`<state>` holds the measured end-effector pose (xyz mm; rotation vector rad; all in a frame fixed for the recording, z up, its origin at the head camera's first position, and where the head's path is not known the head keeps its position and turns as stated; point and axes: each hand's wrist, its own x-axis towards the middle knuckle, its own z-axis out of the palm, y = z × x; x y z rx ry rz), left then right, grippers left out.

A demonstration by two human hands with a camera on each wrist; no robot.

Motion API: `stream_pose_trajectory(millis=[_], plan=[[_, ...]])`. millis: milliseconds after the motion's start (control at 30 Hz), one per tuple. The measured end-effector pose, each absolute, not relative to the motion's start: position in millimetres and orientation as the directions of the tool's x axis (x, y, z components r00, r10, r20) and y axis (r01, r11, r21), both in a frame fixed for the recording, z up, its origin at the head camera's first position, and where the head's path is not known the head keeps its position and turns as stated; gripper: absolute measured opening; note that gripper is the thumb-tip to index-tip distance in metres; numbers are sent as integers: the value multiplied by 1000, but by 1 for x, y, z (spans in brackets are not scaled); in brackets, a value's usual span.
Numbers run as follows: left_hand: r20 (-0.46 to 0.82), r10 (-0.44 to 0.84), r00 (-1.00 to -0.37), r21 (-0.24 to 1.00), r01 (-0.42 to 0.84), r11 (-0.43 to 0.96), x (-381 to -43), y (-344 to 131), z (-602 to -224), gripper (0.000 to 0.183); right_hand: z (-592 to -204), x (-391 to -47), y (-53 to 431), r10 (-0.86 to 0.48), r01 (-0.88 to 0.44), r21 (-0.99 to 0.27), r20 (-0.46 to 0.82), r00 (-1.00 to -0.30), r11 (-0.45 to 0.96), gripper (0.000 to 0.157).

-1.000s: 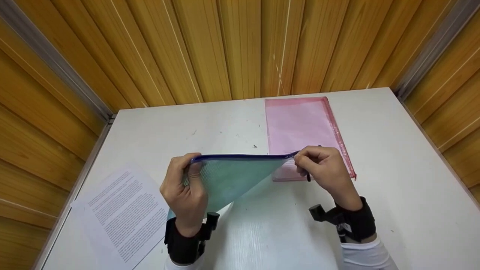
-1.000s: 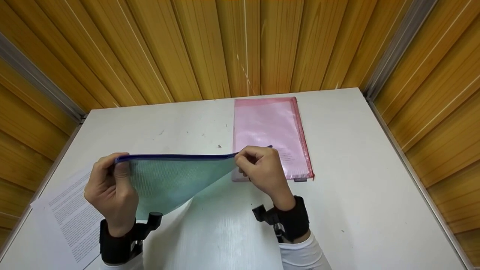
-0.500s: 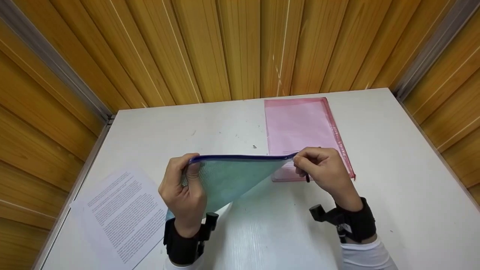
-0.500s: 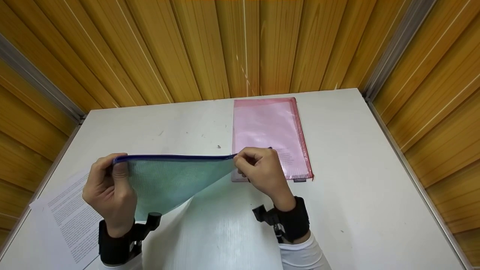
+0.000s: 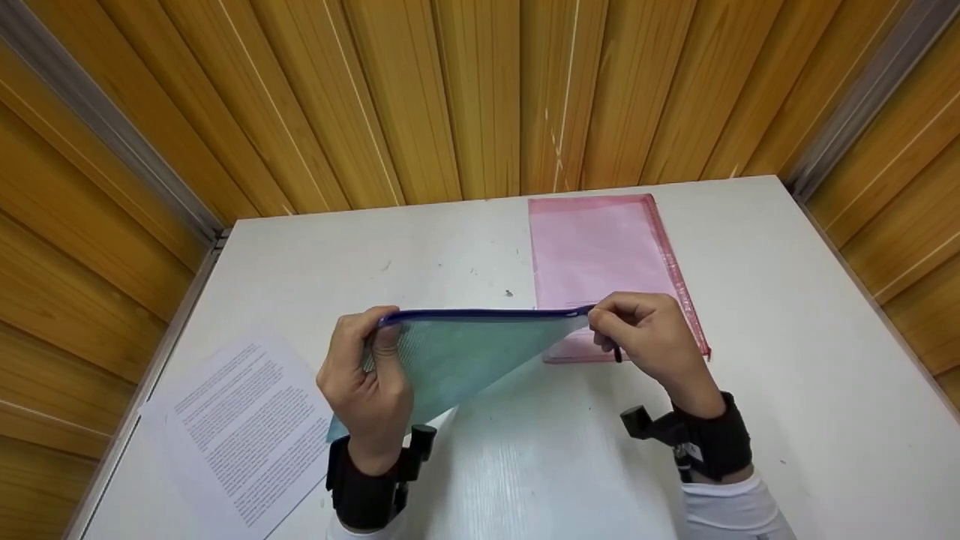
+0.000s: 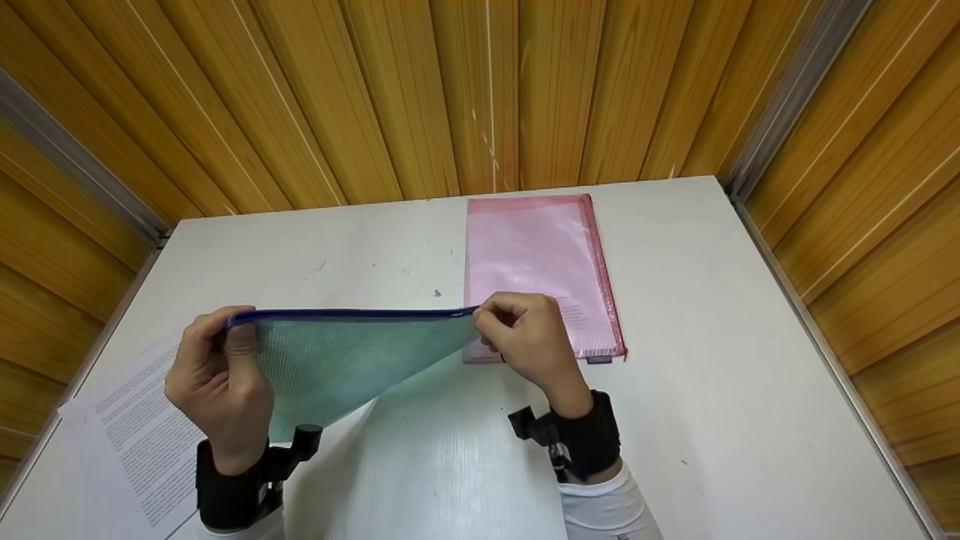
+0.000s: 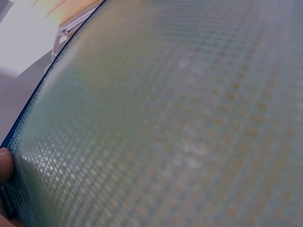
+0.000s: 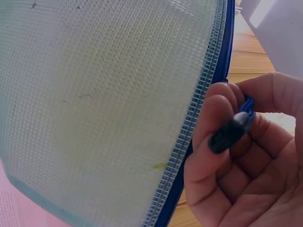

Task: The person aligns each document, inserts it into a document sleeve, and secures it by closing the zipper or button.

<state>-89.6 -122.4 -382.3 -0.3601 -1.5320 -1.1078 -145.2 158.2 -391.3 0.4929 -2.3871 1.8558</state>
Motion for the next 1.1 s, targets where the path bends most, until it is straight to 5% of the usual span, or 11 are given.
stream_pose_trajectory(millis=[500,1100], plan=[[884,-363,-296,450,749,485,-89,-124,-381,11,-393,-145,161,-238,-395,-907,355,-904,146,17],[856,-407,-317,496,723,480,-88,-127,-380,7,-392,-149,172,-247,-349,-925,306,-919,153,17]])
